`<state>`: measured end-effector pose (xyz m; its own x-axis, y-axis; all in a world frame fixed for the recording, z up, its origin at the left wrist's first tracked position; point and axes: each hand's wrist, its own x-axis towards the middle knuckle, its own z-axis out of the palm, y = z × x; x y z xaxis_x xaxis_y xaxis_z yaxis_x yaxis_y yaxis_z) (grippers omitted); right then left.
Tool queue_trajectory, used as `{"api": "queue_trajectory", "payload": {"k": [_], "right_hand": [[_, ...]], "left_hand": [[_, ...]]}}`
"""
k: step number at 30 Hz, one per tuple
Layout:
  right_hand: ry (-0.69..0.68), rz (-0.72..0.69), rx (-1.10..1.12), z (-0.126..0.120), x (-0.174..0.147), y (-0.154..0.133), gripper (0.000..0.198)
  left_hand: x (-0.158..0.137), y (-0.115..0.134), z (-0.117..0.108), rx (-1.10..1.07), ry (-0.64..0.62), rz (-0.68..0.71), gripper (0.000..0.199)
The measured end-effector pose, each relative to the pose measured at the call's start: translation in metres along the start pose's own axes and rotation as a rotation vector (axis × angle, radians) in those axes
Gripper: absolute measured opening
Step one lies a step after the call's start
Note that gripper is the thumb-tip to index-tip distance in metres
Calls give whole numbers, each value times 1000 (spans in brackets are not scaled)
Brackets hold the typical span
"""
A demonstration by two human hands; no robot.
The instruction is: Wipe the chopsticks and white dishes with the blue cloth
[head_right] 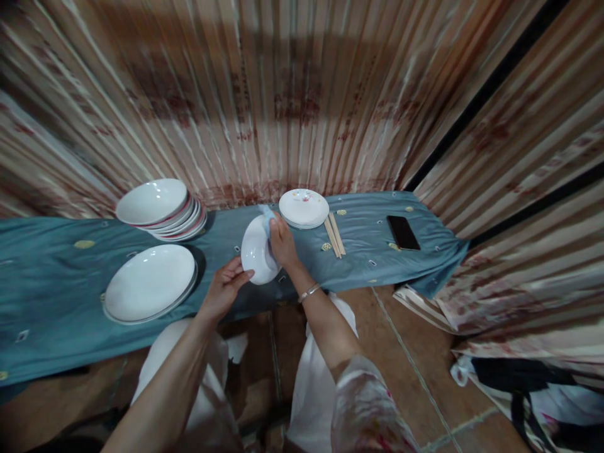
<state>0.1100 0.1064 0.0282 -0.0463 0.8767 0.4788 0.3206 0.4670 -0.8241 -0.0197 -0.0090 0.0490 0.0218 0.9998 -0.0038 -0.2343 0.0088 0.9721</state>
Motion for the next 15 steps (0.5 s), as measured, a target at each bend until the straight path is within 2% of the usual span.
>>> {"api": "queue_trajectory", "payload": {"k": [6, 12, 15], "right_hand": [[68, 188, 120, 7, 6, 35, 78], [74, 299, 113, 9, -5, 54, 81], [47, 306, 113, 13, -12, 60, 80]], "left_hand": [[1, -1, -1, 3, -5, 1, 35], [3, -8, -3, -25, 23, 21, 38], [4, -9, -3, -79, 51, 43, 38]]}}
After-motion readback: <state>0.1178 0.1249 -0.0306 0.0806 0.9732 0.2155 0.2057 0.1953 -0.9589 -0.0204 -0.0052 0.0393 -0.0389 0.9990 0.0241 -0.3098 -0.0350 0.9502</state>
